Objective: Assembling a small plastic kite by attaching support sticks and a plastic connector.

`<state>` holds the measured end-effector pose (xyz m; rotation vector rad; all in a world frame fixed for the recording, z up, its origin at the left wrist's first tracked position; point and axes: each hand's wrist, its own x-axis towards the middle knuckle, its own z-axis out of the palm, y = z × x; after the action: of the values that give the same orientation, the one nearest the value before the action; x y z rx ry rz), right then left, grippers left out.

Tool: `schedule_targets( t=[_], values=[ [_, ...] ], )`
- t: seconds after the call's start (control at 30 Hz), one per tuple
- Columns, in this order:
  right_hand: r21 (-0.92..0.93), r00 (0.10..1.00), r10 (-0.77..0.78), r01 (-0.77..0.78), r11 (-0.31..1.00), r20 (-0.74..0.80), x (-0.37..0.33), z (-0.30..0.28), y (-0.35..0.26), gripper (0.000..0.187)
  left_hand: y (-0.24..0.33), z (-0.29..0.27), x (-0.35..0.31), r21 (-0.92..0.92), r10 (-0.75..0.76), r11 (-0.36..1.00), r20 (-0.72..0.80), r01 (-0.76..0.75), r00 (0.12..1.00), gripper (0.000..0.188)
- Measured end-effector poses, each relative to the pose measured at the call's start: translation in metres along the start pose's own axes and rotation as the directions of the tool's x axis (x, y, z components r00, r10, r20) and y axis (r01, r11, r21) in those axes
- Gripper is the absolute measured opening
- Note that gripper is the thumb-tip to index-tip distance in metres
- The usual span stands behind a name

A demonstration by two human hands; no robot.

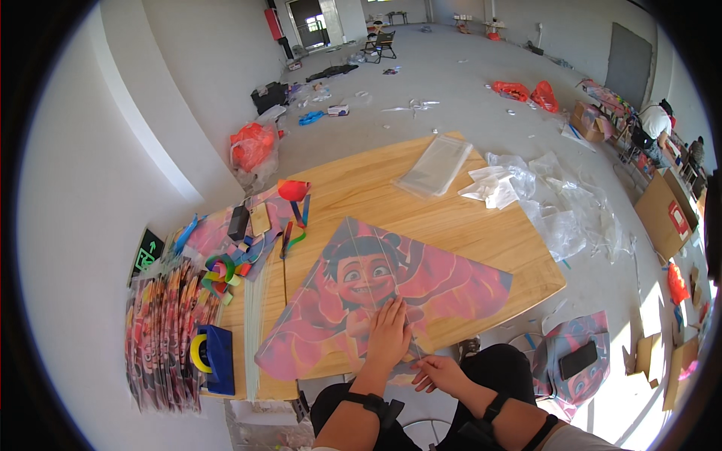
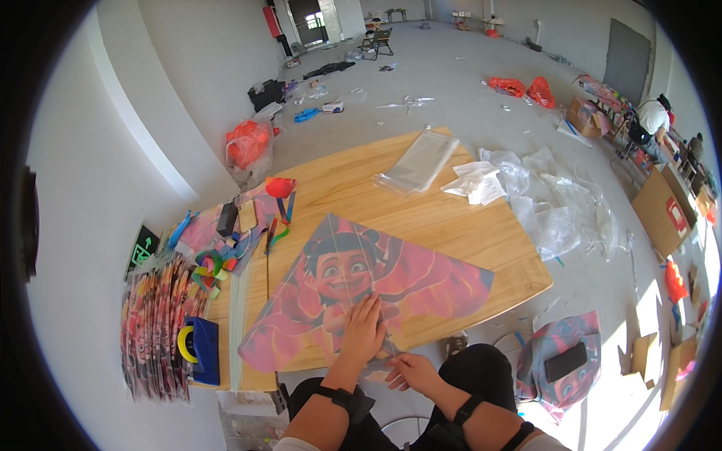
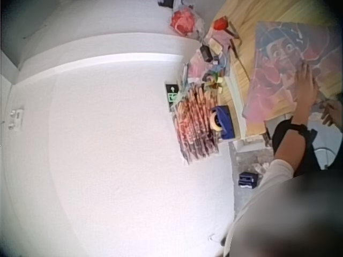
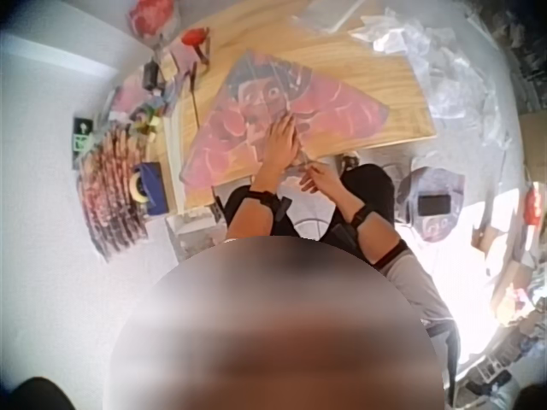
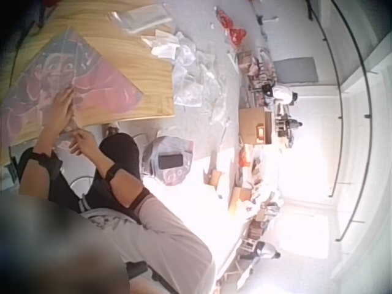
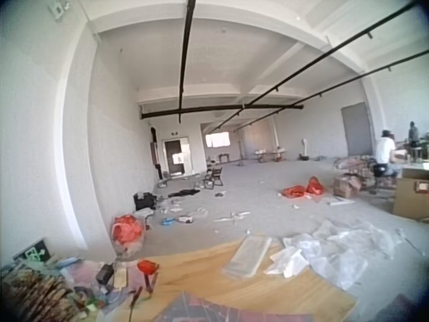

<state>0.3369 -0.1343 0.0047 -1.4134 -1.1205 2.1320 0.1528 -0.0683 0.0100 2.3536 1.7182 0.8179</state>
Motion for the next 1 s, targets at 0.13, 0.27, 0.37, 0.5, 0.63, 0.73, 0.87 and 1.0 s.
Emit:
schedule_targets(
  t=[0.13,0.27,0.37,0.5,0.63,0.73,0.87,1.0],
  values=[
    [-0.001,1.000,-0.006,0.006,1.000,-0.004,-0.0013,0.0025,-0.0020,0.031,0.0010,-0.0007,0.0009,0.006,0.001,1.000,0.001,-0.001,1.000,0.053],
    [-0.006,1.000,-0.011,0.011,1.000,-0.002,-0.0001,0.0035,-0.0028,0.031,-0.0004,0.0018,-0.0021,0.027,-0.016,1.000,0.025,0.015,1.000,0.055],
    [-0.008,1.000,-0.012,0.012,1.000,-0.006,-0.0008,0.0037,-0.0038,0.031,0.0007,0.0011,-0.0012,0.025,-0.010,1.000,0.016,0.009,1.000,0.054],
    [0.006,1.000,-0.016,0.017,1.000,-0.011,0.0003,0.0016,-0.0013,0.031,0.0019,-0.0001,0.0000,0.042,0.015,0.999,0.019,-0.016,1.000,0.053],
    [0.024,0.999,-0.028,0.028,0.999,-0.021,0.0042,-0.0010,0.0037,0.030,0.0022,-0.0009,0.0002,0.038,0.016,0.999,0.023,-0.017,1.000,0.052],
    [0.027,0.999,-0.031,0.031,0.999,-0.028,0.0031,0.0000,0.0016,0.030,0.0015,0.0000,-0.0003,0.018,0.003,1.000,0.010,-0.004,1.000,0.052],
    [0.028,0.999,-0.029,0.030,0.999,-0.031,0.0007,0.0008,-0.0019,0.031,0.0034,-0.0003,0.0005,0.025,-0.009,1.000,0.003,0.009,1.000,0.052],
    [0.014,1.000,-0.016,0.016,1.000,-0.015,-0.0013,0.0018,-0.0042,0.031,0.0043,-0.0013,0.0002,0.080,-0.008,0.997,0.006,0.007,1.000,0.054]
  ],
)
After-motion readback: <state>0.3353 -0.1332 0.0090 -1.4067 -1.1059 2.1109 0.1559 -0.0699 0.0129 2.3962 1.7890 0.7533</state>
